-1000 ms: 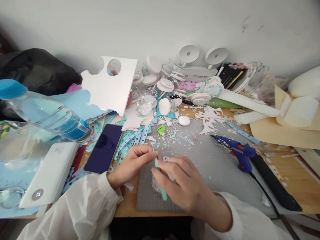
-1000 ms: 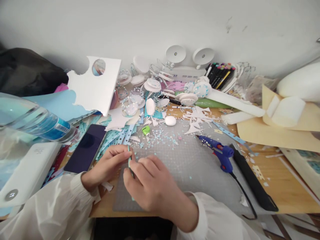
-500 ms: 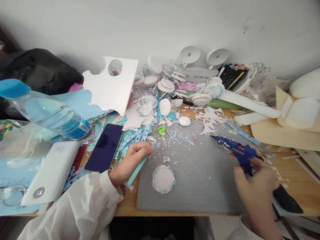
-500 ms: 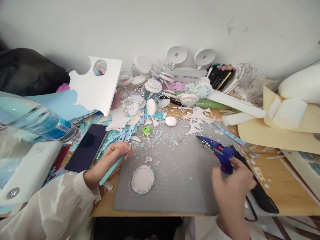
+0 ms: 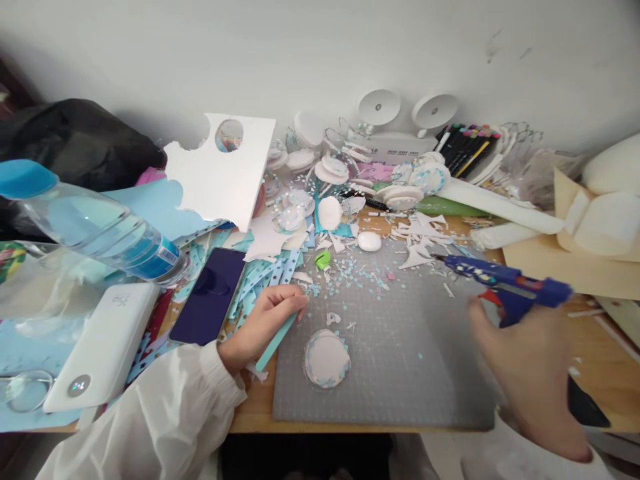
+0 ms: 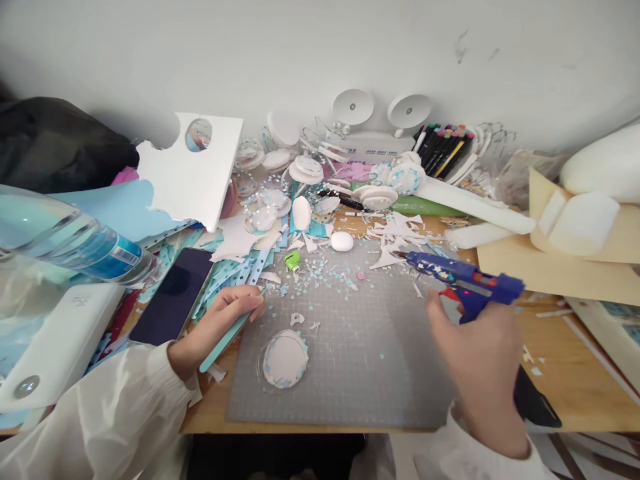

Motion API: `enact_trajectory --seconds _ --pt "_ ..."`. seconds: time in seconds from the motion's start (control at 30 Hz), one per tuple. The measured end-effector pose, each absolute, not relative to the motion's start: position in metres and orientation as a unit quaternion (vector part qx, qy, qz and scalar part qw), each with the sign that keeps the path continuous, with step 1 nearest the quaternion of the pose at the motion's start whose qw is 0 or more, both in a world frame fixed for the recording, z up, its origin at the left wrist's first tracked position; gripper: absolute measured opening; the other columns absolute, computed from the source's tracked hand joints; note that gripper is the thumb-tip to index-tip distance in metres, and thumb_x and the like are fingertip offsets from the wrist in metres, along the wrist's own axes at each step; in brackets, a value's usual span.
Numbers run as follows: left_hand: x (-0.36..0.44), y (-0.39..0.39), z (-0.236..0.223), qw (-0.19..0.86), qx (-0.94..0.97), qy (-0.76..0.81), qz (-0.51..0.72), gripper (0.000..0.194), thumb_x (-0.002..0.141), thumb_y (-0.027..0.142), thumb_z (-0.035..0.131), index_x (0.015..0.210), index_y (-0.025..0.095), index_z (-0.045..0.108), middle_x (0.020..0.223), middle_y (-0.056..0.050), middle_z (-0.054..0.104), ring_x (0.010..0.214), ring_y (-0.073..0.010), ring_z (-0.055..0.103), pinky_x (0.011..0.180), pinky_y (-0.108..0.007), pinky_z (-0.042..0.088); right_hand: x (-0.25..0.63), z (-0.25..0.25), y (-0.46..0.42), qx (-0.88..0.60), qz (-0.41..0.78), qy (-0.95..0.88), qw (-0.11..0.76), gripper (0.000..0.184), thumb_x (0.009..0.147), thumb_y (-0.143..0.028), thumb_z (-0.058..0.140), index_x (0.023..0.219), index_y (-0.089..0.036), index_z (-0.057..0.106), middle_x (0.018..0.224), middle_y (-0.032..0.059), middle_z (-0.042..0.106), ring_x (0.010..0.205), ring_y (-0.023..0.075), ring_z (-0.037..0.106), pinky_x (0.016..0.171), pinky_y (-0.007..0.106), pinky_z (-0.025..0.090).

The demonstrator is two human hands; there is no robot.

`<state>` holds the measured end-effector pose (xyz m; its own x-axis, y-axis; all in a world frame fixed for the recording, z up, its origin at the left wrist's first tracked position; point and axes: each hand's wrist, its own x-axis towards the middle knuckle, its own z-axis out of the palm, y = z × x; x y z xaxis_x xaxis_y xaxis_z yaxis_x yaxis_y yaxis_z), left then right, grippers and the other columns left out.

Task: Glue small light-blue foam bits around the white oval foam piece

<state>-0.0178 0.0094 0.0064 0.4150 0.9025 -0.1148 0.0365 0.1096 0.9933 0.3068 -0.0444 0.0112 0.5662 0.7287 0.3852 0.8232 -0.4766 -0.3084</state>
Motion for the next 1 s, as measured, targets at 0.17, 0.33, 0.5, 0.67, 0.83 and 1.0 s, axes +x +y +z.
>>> enact_trajectory --seconds 0.17,0.33,0.5,0.67,0.83,1.0 --pt "-0.017 0.010 0.007 0.618 0.574 0.426 0.328 0.036 0.082 0.034 0.052 0.051 0.017 0.045 0.054 0.001 0.043 0.059 -0.0129 0.038 0.060 -0.027 0.030 0.288 0.049 -0.017 -0.857 -0.053 -0.386 0.338 0.032 0.060 -0.041 0.073 0.056 -0.025 0.046 0.052 0.0029 0.048 0.056 0.0246 0.055 0.060 0.039 0.041" --pt "-0.017 0.010 0.005 0.610 0.582 0.438 0.311 0.036 0.081 0.036 0.052 0.051 0.017 0.044 0.053 0.002 0.039 0.056 -0.0119 0.034 0.056 -0.026 0.027 0.256 0.044 0.002 -0.747 0.125 -0.522 0.392 0.020 0.060 -0.031 0.071 0.053 -0.020 0.056 0.049 0.0020 0.055 0.052 0.0198 0.054 0.051 0.032 0.042" --pt "-0.017 0.009 0.004 0.614 0.590 0.438 0.287 0.040 0.083 0.037 0.052 0.050 0.018 0.041 0.051 0.003 0.035 0.054 -0.0115 0.031 0.052 -0.026 0.024 0.233 0.021 0.008 -0.642 0.234 -0.592 0.427 0.025 0.066 -0.034 0.070 0.053 -0.021 0.053 0.049 -0.0008 0.057 0.046 0.0155 0.052 0.045 0.027 0.041" --pt "-0.017 0.009 0.001 0.615 0.601 0.419 0.291 0.040 0.085 0.035 0.052 0.050 0.017 0.041 0.052 0.002 0.036 0.055 -0.0110 0.032 0.053 -0.026 0.026 0.230 0.007 0.007 -0.596 0.257 -0.604 0.461 0.022 0.062 -0.022 0.066 0.058 -0.024 0.044 0.049 -0.0065 0.048 0.045 0.0128 0.046 0.044 0.025 0.040" --pt "-0.018 0.009 -0.004 0.607 0.618 0.409 0.287 0.041 0.087 0.035 0.052 0.051 0.017 0.043 0.053 0.002 0.037 0.054 -0.0109 0.033 0.053 -0.026 0.026 0.227 0.003 0.003 -0.579 0.278 -0.622 0.448 0.020 0.062 -0.020 0.063 0.062 -0.024 0.044 0.053 -0.0067 0.048 0.048 0.0134 0.046 0.044 0.025 0.038" --pt "-0.018 0.009 -0.003 0.616 0.623 0.392 0.282 0.041 0.087 0.035 0.053 0.051 0.017 0.044 0.053 0.002 0.039 0.053 -0.0104 0.034 0.052 -0.025 0.027 0.219 0.002 0.001 -0.562 0.280 -0.640 0.443 0.020 0.063 -0.020 0.064 0.063 -0.024 0.045 0.055 -0.0066 0.047 0.049 0.0134 0.046 0.046 0.025 0.038"
